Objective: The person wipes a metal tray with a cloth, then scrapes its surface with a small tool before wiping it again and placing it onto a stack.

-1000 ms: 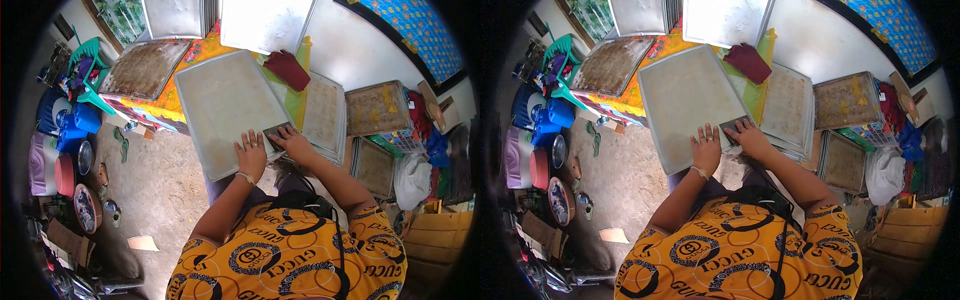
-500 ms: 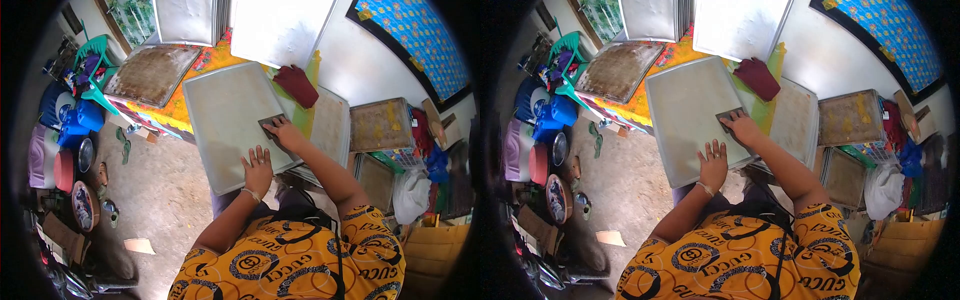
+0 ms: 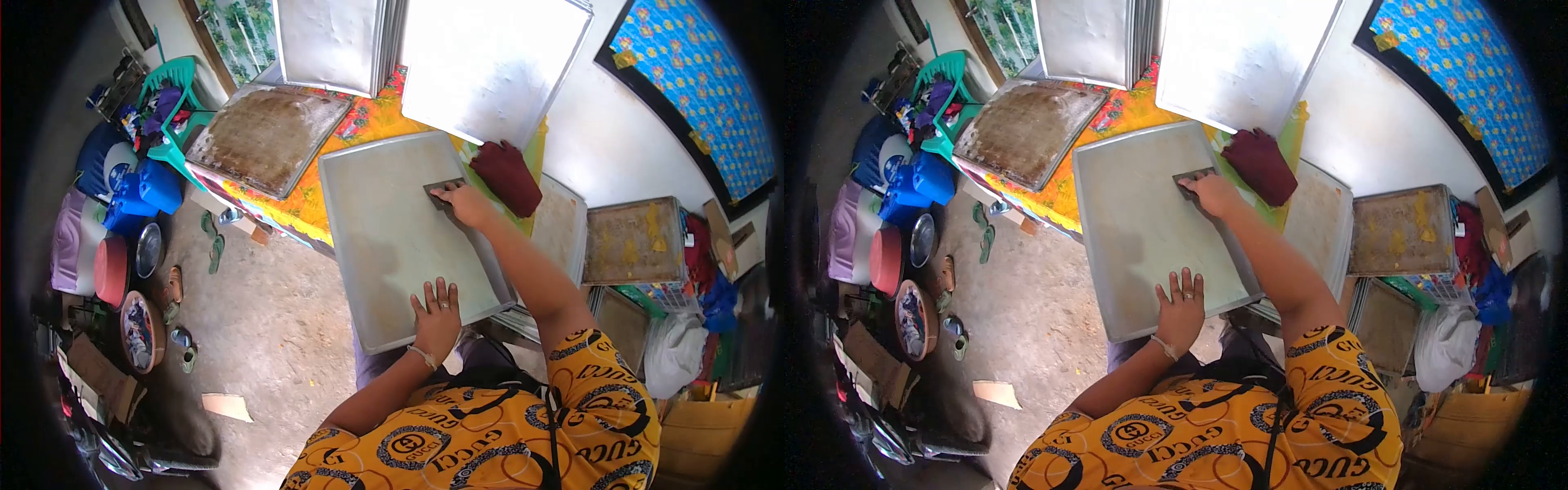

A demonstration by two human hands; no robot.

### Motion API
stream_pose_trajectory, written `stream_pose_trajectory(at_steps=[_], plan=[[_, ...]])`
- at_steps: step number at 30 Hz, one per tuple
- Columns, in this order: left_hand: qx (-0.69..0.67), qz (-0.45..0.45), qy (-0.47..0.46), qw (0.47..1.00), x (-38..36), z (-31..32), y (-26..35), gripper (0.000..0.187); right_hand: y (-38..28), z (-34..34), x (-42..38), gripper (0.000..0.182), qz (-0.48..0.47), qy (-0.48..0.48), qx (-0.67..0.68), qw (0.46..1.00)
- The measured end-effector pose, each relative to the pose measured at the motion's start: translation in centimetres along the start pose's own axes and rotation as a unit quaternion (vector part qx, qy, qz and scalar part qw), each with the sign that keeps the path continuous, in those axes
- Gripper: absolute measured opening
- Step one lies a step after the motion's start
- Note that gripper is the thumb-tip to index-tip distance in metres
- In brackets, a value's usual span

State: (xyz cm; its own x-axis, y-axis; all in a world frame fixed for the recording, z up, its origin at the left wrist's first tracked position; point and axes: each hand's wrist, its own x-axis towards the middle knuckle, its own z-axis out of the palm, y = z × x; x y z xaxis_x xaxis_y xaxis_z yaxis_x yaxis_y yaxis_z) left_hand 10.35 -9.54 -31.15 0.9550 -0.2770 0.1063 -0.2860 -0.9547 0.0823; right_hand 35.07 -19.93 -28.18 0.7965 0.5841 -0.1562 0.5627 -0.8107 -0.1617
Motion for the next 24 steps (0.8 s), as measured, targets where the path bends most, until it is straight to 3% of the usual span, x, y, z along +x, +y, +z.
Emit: stream_pose_trajectory(at_steps=[1, 4, 8, 11, 13, 16, 20, 22, 24], plan=[[-0.005, -0.003, 0.005, 1.000, 0.1, -0.1, 0.0, 0.050, -0.1, -0.6, 0.7, 0.054, 0.003, -0.032, 0.004, 0.999], [-0.003, -0.001, 0.004, 1.000, 0.0, 0.2, 0.0, 0.050, -0.4, 0.8, -3.4, 0.051, -0.054, 0.055, -0.026, 0.997], [-0.006, 0.006, 0.004, 1.000, 0.2, 0.1, -0.2, 0.051, -0.6, 1.5, -6.5, 0.050, -0.067, 0.072, -0.061, 0.993], [0.012, 0.014, 0.004, 1.000, 0.2, -0.1, -0.2, 0.051, -0.2, 0.2, -1.2, 0.047, -0.059, 0.073, -0.012, 0.996], [-0.006, 0.006, 0.020, 1.000, 0.2, 0.2, -0.1, 0.051, 1.5, 0.1, 4.6, 0.055, -0.024, 0.028, 0.031, 0.999], [-0.008, 0.001, 0.011, 1.000, 0.3, -0.3, -0.5, 0.051, 2.5, -2.5, 10.4, 0.056, -0.051, -0.015, 0.052, 0.997], [-0.024, 0.018, -0.011, 0.999, 0.3, -0.8, -0.6, 0.052, 0.8, -2.3, 5.3, 0.058, -0.028, -0.054, -0.027, 0.998], [-0.033, 0.024, -0.023, 0.999, 0.4, -0.7, -0.7, 0.052, 1.3, 0.1, 1.4, 0.060, -0.091, 0.012, -0.087, 0.992], [-0.014, 0.027, -0.009, 0.999, 0.6, -0.1, -0.7, 0.052, 1.5, -0.1, 0.9, 0.059, -0.084, 0.005, -0.085, 0.993]])
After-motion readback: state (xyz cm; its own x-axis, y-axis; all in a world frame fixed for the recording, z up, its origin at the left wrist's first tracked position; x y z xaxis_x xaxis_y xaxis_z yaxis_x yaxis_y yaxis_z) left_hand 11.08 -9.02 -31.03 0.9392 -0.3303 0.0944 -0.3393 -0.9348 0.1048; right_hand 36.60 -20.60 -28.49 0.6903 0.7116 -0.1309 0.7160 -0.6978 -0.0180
